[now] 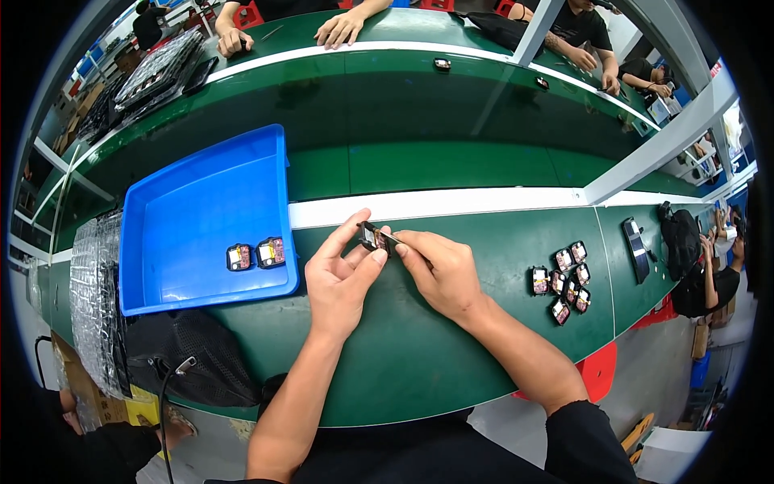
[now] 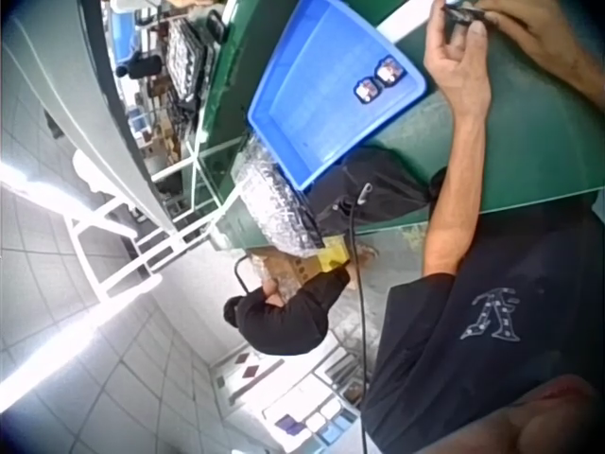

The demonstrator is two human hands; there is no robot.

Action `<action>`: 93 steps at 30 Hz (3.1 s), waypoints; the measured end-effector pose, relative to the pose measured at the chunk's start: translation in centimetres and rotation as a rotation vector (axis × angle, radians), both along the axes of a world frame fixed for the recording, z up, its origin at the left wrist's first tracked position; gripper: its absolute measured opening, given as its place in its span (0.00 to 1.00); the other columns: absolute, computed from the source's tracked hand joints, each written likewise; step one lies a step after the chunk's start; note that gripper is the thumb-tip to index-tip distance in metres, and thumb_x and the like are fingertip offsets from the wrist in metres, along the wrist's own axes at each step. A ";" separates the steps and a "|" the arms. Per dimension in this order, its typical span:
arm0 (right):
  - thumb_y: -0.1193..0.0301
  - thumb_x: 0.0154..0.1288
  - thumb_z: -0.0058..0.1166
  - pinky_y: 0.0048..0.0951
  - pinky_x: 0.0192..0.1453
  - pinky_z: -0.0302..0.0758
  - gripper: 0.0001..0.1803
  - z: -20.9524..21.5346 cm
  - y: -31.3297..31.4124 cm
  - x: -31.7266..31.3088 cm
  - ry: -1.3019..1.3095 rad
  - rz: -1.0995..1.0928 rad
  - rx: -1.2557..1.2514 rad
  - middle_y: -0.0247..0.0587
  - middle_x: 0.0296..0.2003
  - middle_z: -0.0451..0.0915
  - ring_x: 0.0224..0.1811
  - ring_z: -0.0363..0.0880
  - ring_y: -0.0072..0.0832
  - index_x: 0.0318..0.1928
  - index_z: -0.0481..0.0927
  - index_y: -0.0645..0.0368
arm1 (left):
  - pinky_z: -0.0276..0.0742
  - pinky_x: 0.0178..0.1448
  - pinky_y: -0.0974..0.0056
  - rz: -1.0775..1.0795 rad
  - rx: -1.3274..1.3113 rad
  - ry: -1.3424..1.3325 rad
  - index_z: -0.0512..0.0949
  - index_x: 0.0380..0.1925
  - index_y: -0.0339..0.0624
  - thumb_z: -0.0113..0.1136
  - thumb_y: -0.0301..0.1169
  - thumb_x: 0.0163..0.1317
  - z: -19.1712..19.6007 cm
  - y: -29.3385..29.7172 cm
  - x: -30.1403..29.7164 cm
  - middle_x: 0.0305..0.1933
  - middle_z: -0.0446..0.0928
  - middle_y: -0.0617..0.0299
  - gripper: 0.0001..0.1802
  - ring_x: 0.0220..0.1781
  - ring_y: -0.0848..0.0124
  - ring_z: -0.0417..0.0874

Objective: Assembling small electronic components at an industrial production line workbench.

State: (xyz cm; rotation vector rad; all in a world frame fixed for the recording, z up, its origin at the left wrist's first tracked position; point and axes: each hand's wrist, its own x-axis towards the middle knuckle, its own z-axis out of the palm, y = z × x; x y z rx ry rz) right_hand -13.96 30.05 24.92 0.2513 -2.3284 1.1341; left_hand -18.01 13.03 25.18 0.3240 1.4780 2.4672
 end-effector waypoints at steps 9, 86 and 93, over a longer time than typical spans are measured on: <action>0.76 0.71 0.64 0.39 0.33 0.84 0.07 -0.1 0.1 0.0 -0.021 -0.009 -0.004 0.47 0.36 0.88 0.32 0.88 0.45 0.48 0.86 0.62 | 0.83 0.67 0.63 -0.024 0.009 0.016 0.68 0.72 0.22 0.64 0.13 0.69 -0.2 0.1 0.0 0.63 0.77 0.51 0.32 0.66 0.60 0.84; 0.74 0.72 0.64 0.41 0.27 0.80 0.08 0.2 -0.1 0.5 -0.032 -0.080 0.183 0.41 0.31 0.84 0.27 0.84 0.45 0.49 0.84 0.58 | 0.84 0.68 0.62 -0.023 -0.036 -0.037 0.69 0.70 0.20 0.63 0.14 0.69 -0.2 0.0 0.1 0.70 0.71 0.48 0.29 0.65 0.61 0.84; 0.74 0.73 0.62 0.44 0.30 0.82 0.07 -0.2 -0.4 0.5 -0.022 -0.057 0.078 0.44 0.34 0.86 0.30 0.86 0.48 0.49 0.84 0.59 | 0.83 0.70 0.61 -0.014 0.027 -0.114 0.71 0.69 0.22 0.63 0.15 0.70 -0.2 0.3 0.2 0.66 0.74 0.48 0.28 0.65 0.60 0.85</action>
